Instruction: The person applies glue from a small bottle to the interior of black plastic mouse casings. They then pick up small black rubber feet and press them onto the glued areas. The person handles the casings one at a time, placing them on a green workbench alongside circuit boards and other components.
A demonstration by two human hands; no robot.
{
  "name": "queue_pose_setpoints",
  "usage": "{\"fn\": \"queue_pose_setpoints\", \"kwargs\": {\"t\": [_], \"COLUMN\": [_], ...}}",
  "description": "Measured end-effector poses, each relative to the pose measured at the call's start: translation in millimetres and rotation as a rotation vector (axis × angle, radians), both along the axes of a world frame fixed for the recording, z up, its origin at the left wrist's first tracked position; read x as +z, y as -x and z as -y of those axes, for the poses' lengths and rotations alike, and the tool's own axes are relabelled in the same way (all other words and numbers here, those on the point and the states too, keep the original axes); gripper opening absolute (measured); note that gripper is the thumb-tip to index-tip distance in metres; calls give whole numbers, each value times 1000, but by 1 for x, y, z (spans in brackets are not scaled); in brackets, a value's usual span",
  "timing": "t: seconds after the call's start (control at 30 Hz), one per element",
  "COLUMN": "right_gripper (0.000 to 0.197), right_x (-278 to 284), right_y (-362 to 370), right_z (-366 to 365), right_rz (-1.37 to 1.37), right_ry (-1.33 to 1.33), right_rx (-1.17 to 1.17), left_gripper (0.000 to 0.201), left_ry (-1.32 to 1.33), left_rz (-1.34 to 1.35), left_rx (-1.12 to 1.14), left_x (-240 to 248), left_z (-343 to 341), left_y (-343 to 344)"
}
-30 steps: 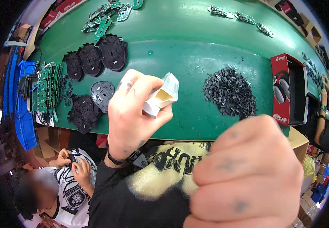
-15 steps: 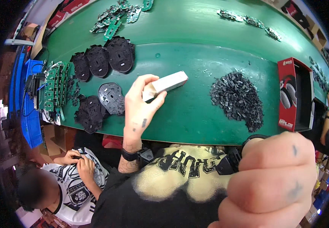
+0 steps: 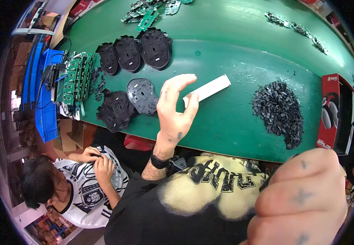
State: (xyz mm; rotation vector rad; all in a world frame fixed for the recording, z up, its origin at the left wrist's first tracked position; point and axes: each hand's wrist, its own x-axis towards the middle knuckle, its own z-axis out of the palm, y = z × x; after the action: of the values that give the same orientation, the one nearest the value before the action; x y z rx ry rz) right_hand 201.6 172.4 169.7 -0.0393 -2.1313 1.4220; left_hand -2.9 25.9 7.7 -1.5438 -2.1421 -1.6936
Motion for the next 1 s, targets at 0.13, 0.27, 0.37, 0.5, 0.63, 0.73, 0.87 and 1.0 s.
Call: {"fn": "queue_pose_setpoints", "kwargs": {"t": [0.13,0.27,0.37,0.5,0.63,0.73,0.87,1.0], "right_gripper": [36,50,49,46,44,43,46,43], "right_x": [-59,-78,-85,-103,-113,-118,-117,-122], "right_y": [-9,27,58,76,71,64,51,31], "right_z": [-25,-6,12,22,21,15,11,2], "right_rz": [-5,101,298,246,205,201,175,77], "right_ry": [401,588,990,1196,1318,1310,1251,1220], "right_rx": [-224,-151,-287,-23,93,96,-35,-142], "left_gripper": [24,24,22,28,27,25,21,24], "left_ry": [-49,-103,-326,-654,-865,-886,-662,-442], "left_rz": [-53,239,276,573,836,1039,730,292], "left_rx": [-45,-258,-753,-1099,-1244,-1307,-1414,-954], "left_x": [13,42,95,140,140,144,153,113], "left_z": [2,15,24,17,-5,-8,-18,-24], "left_y": [-2,-2,2,-33,-76,-89,-50,-28]}}
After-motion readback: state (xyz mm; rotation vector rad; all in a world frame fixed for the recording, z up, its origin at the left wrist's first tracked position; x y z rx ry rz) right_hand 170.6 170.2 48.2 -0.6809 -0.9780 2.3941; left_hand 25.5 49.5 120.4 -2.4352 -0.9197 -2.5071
